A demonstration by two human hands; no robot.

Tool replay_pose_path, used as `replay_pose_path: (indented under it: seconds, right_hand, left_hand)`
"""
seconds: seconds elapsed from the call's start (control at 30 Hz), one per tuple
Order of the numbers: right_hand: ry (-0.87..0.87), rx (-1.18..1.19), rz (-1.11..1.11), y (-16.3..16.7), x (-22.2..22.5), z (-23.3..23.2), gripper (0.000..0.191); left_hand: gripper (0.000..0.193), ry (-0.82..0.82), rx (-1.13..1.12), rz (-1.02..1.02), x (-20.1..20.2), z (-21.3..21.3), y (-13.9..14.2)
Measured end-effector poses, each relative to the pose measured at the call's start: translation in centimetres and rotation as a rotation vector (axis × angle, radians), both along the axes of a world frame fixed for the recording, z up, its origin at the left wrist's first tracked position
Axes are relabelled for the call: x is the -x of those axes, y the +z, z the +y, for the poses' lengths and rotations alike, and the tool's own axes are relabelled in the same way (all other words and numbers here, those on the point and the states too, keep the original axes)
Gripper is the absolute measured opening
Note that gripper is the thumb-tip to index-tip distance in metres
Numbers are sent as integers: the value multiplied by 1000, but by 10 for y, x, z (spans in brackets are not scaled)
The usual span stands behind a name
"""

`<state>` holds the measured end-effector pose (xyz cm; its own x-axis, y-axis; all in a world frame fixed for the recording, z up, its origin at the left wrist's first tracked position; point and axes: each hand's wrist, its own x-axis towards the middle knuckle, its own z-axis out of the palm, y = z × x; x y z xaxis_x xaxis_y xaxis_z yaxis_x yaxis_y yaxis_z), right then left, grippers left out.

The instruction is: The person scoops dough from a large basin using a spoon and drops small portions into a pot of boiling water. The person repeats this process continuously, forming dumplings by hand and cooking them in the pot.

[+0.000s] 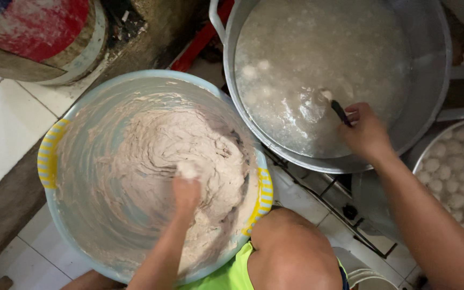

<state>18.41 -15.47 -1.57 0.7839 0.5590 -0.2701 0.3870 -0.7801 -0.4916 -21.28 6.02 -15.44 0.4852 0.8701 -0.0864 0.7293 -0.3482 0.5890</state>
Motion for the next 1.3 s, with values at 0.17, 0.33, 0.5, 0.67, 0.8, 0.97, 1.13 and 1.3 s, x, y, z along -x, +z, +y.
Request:
replay_pose_path:
  seconds: [0.17,0.33,0.5,0.67,0.8,0.97,1.13,1.3]
  right_hand:
    - [-59,20,24,22,6,4,53]
    - [-48,-13,-76,60,23,2,46]
    - [13,-95,182,86,82,-2,30]
    - [186,0,505,95,138,10,38]
    - [390,-169,368,96,154,13,44]
    - [413,-201,588,80,148,13,42]
    - [114,-13,862,62,129,8,46]
    - [348,-146,236,55,75,-7,52]
  left_hand:
    - [34,-11,591,-440,-58,-40,55]
    - [31,-164,487,-375,-94,-49,77]
    - [23,-122,720,-860,-105,-57,90]
    - [29,-138,266,-560,-104,-58,116]
    - [24,-164,262,-488,-108,-55,128]
    - [22,-172,253,-274,-108,-53,126]
    - [17,-203,153,-53,-89,-30,98]
    - [44,198,83,238,-34,42,55]
